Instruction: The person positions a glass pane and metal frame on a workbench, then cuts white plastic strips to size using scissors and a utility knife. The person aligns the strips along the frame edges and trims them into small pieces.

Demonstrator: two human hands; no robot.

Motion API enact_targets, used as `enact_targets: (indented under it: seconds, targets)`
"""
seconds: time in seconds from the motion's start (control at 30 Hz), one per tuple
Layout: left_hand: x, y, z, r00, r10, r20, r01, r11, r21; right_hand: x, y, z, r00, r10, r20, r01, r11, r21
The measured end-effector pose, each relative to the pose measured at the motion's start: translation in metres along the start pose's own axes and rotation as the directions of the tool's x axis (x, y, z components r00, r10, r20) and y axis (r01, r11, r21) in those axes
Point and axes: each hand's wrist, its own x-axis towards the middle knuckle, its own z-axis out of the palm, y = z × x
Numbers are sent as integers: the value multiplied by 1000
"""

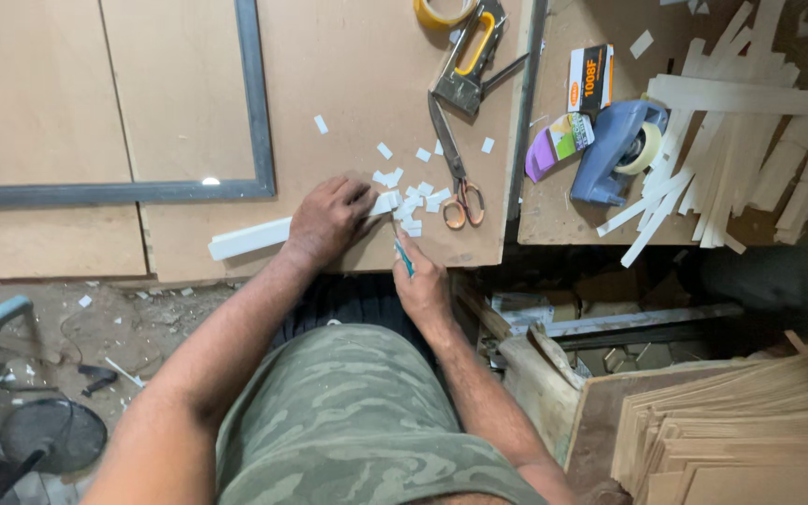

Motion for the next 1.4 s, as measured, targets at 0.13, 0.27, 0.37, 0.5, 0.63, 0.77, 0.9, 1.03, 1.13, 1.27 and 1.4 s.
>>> enact_targets:
  seconds: [0.13,0.27,0.37,0.5,0.63,0.77,0.9,1.03,1.13,1.27,1.4]
  targets:
    - [2,-2,1,999,7,-35,-7,1000,-4,3,-5,-6,997,-6,-74,11,998,68]
    - [0,-1,4,1000,6,-30,-6,1000,-17,18,-8,-1,994,-71,-83,78,994,76]
    - [-1,-2,5,1000,6,-18,-6,1000,-3,25,-7,2,1000,-2,26,1,1000,26]
    - [-2,-4,7,1000,6,-19,-6,1000,10,28,-8,0,998,-56,25,56,998,24]
    - [-2,-5,8,1000,-8,1,8,1000,29,33,-9,-3,991,89,103,-88,996,-13]
    - [-2,-6,8,1000,-10,9,10,1000,22,27,-4,-1,971,199,133,-188,978,-91]
    - [-3,-2,7,1000,-8,-7,7,1000,-9,12,6,1,998,-69,1,69,996,-57]
    - [-3,-1,4,1000,3,-24,-3,1000,6,9,8,-5,996,75,53,-75,997,1]
    - [-2,-1,3,999,9,-45,-9,1000,-6,13,2,-12,999,-3,-44,5,999,54]
    - [-2,0,3,999,11,-40,-11,1000,-2,25,-6,-17,962,201,186,-204,979,-4]
    - [-1,0,4,1000,-1,-9,1,1000,2,28,-7,-12,978,-150,-147,149,989,-15]
